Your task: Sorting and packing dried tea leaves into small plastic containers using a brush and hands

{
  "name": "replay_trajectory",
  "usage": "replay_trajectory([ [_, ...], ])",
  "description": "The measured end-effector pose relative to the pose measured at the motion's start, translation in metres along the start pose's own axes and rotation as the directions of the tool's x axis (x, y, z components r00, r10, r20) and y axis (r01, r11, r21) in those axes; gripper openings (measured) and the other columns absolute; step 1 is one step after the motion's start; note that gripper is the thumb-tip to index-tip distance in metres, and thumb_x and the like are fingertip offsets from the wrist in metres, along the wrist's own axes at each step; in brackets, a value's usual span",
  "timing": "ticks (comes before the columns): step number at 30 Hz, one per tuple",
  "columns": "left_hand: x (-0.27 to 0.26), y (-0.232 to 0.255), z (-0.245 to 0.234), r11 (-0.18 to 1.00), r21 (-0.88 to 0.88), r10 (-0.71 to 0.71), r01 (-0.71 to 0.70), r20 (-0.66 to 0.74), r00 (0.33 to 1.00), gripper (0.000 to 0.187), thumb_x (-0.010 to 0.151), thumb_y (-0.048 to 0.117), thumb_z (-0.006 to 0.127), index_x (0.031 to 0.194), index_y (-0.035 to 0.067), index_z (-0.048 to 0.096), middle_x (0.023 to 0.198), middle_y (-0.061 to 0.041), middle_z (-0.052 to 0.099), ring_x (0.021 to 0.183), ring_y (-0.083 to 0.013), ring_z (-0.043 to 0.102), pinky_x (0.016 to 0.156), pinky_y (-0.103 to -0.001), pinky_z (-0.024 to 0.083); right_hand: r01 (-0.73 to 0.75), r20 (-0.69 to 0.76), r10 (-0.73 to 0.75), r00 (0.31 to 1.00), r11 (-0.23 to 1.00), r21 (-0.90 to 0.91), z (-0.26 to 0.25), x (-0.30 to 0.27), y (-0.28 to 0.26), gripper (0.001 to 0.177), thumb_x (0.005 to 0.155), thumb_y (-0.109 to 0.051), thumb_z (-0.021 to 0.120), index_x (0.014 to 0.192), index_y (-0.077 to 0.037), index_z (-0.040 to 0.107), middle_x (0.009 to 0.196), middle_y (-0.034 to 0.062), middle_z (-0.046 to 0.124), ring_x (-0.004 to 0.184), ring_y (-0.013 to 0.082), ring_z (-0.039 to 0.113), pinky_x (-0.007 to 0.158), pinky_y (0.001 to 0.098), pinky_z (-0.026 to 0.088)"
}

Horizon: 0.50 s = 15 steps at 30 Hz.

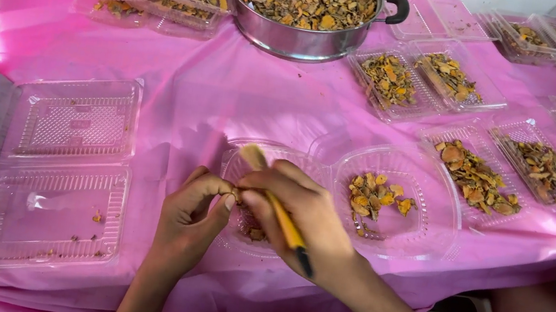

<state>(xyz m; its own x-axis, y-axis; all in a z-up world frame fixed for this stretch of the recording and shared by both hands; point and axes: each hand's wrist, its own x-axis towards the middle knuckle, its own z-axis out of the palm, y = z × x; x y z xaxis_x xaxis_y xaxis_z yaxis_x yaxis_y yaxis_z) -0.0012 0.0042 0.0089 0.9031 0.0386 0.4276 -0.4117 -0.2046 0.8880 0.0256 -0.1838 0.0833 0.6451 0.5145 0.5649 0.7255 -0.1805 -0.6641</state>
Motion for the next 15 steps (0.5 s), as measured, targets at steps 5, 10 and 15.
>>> replay_trajectory([
  [5,0.002,0.003,0.002,0.998,0.047,0.033,-0.035,0.036,0.999,0.022,0.100,0.024,0.059,0.099,0.009,0.075,0.090,-0.002,0.066,0.087,-0.0112,0.057,0.081,-0.025,0.048,0.023,-0.016,-0.023,1.000,0.999,0.039,-0.006,-0.001,0.004,0.008,0.102,-0.009,0.061,0.096,-0.005,0.063,0.086,0.0051,0.053,0.074,0.0157,0.053,0.071,0.0283,0.043],
  [10,0.006,-0.004,0.004,0.990,0.112,-0.088,0.084,0.026,0.996,0.013,0.097,0.013,0.061,0.104,0.008,0.071,0.095,-0.004,0.060,0.089,-0.0152,0.059,0.083,-0.029,0.049,-0.069,-0.083,0.048,0.995,0.960,-0.272,-0.067,-0.019,0.009,0.016,0.097,-0.027,0.057,0.097,-0.014,0.067,0.095,0.0045,0.071,0.082,0.0196,0.070,0.071,0.0324,0.050],
  [15,0.008,-0.003,0.006,0.976,0.159,-0.150,0.151,-0.015,0.989,0.016,0.092,0.002,0.057,0.098,0.009,0.070,0.093,-0.004,0.062,0.086,-0.0146,0.058,0.075,-0.029,0.047,-0.270,-0.144,0.230,0.962,0.860,-0.433,-0.104,-0.032,0.028,0.017,0.103,-0.014,0.059,0.108,-0.003,0.070,0.096,0.0069,0.072,0.083,0.0177,0.069,0.077,0.0307,0.048],
])
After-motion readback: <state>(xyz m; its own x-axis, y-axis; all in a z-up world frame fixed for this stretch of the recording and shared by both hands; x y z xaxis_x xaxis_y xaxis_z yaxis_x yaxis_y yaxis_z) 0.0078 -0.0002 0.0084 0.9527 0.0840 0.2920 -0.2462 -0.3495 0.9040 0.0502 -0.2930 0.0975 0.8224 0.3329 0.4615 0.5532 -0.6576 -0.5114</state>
